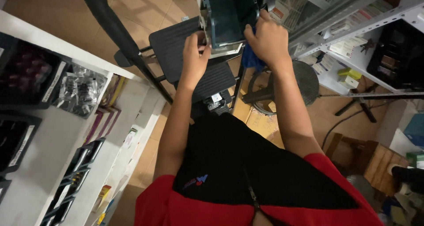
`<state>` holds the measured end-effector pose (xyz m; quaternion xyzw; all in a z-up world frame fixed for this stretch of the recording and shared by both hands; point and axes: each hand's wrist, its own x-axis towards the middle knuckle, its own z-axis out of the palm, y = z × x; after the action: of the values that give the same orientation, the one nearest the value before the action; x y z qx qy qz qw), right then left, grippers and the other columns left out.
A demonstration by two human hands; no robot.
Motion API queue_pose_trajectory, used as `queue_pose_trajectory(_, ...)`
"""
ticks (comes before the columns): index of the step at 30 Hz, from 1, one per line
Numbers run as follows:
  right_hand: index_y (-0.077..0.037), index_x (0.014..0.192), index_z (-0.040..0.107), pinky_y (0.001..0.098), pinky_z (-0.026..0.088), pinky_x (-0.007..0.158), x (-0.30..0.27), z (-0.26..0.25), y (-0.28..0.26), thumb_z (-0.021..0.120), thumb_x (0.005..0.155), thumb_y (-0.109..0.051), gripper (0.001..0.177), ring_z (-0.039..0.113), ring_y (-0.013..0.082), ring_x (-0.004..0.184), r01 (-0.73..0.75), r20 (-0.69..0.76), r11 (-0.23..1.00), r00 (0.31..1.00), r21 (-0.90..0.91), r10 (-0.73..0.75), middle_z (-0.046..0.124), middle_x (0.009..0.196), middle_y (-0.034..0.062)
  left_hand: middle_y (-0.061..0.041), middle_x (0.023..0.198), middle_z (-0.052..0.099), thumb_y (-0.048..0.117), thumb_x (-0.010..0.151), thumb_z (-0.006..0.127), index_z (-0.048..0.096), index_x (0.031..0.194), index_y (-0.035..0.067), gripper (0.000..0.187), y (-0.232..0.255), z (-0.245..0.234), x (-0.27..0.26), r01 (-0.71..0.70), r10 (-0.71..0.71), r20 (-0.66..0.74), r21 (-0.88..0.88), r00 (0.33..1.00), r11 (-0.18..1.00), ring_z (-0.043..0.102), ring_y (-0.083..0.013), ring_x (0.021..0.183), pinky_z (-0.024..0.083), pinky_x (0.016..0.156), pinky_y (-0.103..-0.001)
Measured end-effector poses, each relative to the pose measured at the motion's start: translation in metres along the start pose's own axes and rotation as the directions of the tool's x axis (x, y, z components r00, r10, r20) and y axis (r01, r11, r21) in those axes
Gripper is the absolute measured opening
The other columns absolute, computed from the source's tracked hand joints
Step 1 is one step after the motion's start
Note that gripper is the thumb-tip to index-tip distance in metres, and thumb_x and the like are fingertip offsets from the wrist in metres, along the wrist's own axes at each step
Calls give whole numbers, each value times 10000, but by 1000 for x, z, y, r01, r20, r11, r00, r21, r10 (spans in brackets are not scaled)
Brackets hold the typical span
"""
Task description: Cleaning and organizing medicine storage bins and wiping down individual medicine boxes.
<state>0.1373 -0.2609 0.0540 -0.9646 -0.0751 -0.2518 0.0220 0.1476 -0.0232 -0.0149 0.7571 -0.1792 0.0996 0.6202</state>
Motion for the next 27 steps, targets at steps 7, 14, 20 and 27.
queue_pose_trajectory(7, 48, 843, 649, 499, 527, 549, -2, -4, -15, 637, 1028, -343, 433, 657, 427, 595, -21, 101, 999, 995, 34, 18, 633, 1099, 148, -170, 1187, 558, -38, 890, 719, 514, 1301, 13, 462, -4, -6, -11, 16, -11, -47, 111, 999, 994, 620, -257, 978, 588, 791, -308)
queue_pose_trajectory(14, 58, 988, 669, 460, 510, 449, -1, -1, -20, 646, 997, -361, 420, 646, 396, 526, 15, 40, 998, 999, -64, -12, 630, 1137, 149, -148, 1213, 573, 10, 978, 671, 506, 1360, 69, 420, -6, -4, -17, 14, -7, -75, 92, 997, 996, 689, -245, 984, 605, 829, -336)
queue_pose_trajectory(20, 67, 979, 663, 501, 512, 477, -11, -2, -21, 644, 1003, -343, 411, 650, 427, 568, -26, 77, 999, 997, 19, 25, 617, 1214, 148, -176, 1279, 534, 61, 1008, 645, 465, 1390, 45, 423, -15, -2, -33, 64, -58, -92, 70, 994, 995, 726, -271, 998, 612, 790, -347)
queue_pose_trajectory(27, -123, 1243, 592, 436, 505, 631, -45, -52, -30, 689, 1024, -366, 342, 706, 335, 798, -143, 177, 938, 980, 317, 89, 743, 1018, 72, -114, 1219, 544, -8, 1027, 548, 503, 1300, 29, 279, 33, -15, -85, 9, 11, -204, 101, 979, 995, 576, -187, 938, 505, 824, -314)
